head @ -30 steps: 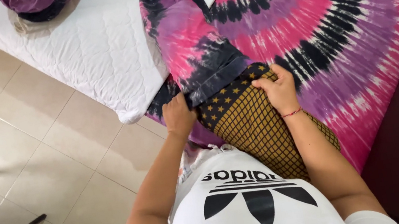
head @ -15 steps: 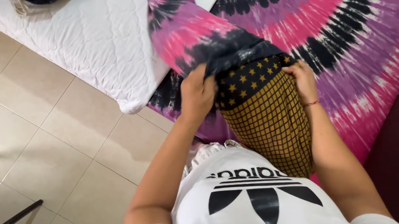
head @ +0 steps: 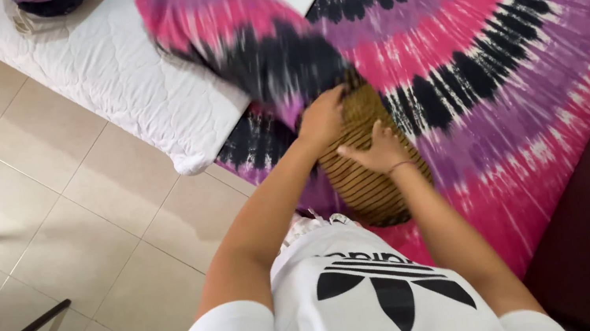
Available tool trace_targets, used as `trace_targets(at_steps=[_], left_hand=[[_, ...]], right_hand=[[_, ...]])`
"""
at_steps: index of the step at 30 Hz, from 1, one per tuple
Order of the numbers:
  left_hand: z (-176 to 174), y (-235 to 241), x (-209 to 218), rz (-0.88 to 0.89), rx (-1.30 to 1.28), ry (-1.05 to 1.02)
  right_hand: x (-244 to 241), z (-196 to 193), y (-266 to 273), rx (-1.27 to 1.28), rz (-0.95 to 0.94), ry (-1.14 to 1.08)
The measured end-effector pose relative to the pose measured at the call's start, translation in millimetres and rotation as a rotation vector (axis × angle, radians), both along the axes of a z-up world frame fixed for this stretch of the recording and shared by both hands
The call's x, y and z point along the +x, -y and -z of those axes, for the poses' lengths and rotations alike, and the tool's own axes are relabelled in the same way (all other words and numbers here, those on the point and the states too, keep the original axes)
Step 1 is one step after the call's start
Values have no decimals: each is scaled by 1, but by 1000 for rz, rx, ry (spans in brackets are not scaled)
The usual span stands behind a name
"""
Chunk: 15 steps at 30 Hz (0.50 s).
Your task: Putting covers on bolsters and pillows on a bed.
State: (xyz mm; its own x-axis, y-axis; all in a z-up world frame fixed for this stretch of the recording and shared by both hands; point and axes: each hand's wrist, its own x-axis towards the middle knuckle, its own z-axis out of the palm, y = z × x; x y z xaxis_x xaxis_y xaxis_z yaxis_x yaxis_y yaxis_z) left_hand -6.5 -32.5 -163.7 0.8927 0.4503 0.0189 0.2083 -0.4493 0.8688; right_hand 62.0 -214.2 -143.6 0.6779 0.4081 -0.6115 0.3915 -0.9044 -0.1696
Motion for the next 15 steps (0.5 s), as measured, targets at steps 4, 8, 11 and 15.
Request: trace_targets(at_steps=[4,8,11,15], left_hand=[[26,-4,-49,-63,-72,-360],[45,-10,-72,4,-100,-535],[45,-15,-79,-1,-117,-544],[57,-25,-63,-229,-86,-313]], right_hand=[[-33,-29,-25,-358,28,47],[-8,45,9,-190,-33,222],[27,72,18,19,-47,249],[29,-8,-2,249,-96,101]])
